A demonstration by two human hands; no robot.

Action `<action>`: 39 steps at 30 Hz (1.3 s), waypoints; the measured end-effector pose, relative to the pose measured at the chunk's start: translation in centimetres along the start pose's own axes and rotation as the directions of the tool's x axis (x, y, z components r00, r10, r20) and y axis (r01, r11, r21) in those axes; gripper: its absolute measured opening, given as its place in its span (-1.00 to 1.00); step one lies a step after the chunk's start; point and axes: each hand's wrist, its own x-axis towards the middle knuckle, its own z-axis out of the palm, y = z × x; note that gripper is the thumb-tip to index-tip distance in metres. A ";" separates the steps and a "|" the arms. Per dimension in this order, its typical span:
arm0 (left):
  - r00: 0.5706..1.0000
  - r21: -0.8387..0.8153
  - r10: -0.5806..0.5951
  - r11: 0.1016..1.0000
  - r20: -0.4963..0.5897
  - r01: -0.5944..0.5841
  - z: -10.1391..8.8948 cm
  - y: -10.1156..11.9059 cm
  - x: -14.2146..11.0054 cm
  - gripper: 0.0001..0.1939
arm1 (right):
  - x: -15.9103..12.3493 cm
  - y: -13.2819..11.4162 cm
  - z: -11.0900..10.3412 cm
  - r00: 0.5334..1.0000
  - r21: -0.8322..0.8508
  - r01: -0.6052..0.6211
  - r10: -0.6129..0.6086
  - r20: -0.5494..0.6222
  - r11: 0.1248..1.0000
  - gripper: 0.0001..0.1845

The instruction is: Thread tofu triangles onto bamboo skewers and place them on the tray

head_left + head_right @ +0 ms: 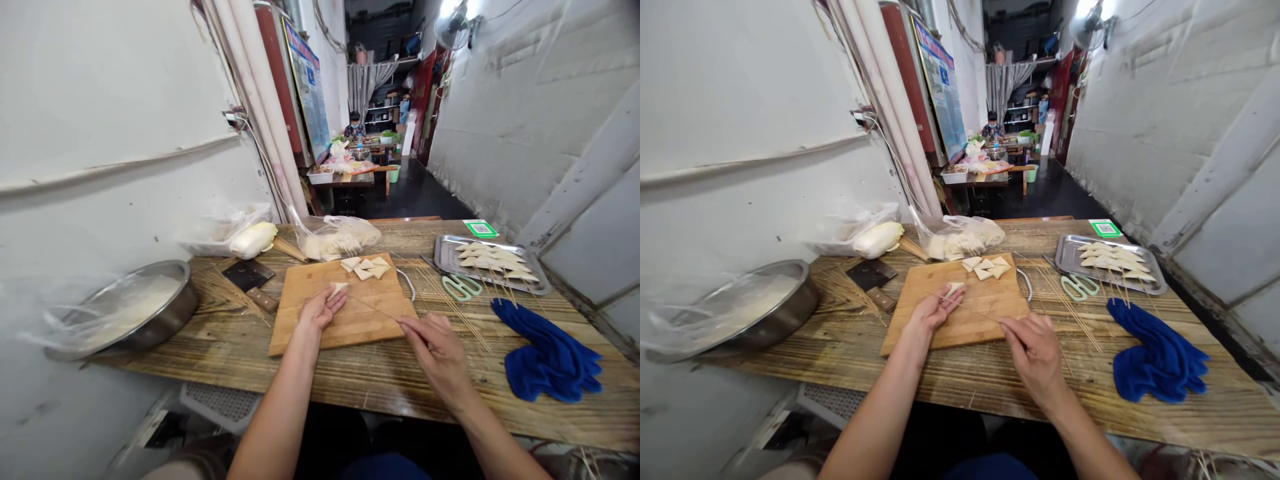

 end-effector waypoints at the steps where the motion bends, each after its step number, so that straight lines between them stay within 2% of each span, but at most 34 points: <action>1: 1.000 -0.001 -0.004 1.000 -0.005 0.004 0.0 0.0 0.0 -0.93 | 0.5 0.0 -0.5 1.000 0.052 -0.015 0.014 0.021 0.999 -0.76; 3: 1.000 -0.003 -0.005 1.000 -0.014 0.005 0.1 0.0 -0.1 -0.92 | 1.1 0.1 -0.6 0.991 0.202 -0.093 0.070 0.117 0.975 -0.71; 6: 1.000 -0.001 0.005 1.000 -0.015 -0.005 0.2 0.0 -0.3 -0.92 | 1.1 0.0 1.2 0.945 0.401 -0.303 0.219 0.243 0.865 -0.63; 9: 1.000 0.016 0.017 1.000 -0.002 -0.017 0.3 -0.1 -0.5 -0.93 | 0.5 -0.2 4.0 0.899 0.471 -0.434 0.334 0.285 0.768 -0.73; 11: 1.000 0.028 0.027 0.999 0.002 -0.027 0.4 -0.2 -0.6 -0.94 | 0.1 -0.4 5.6 0.872 0.476 -0.477 0.332 0.358 0.739 -0.66; 12: 1.000 0.035 0.029 0.999 0.001 -0.030 0.4 -0.2 -0.6 -0.94 | -0.1 -0.4 6.2 0.866 0.457 -0.477 0.313 0.389 0.751 -0.61; 14: 1.000 0.047 0.025 0.999 -0.010 -0.025 0.4 -0.2 -0.6 -0.94 | -0.5 -0.2 7.0 0.878 0.370 -0.415 0.260 0.401 0.831 -0.59; 16: 1.000 0.053 0.015 0.998 -0.024 -0.014 0.4 -0.2 -0.5 -0.93 | -0.8 0.0 7.4 0.918 0.243 -0.290 0.196 0.346 0.926 -0.63; 19: 0.999 0.052 0.008 0.999 -0.031 -0.006 0.3 -0.1 -0.2 -0.93 | -1.2 0.5 7.6 0.953 0.082 -0.172 0.145 0.266 0.982 -0.66; 23: 1.000 0.050 0.007 0.999 -0.024 -0.006 0.2 -0.1 0.0 -0.92 | -1.4 1.0 7.8 0.949 0.012 -0.155 0.145 0.281 0.988 -0.65; 39: 1.000 0.062 0.003 0.998 -0.025 -0.001 0.1 -0.3 0.1 -0.92 | -1.1 1.2 8.6 0.947 0.032 -0.167 0.151 0.283 0.986 -0.65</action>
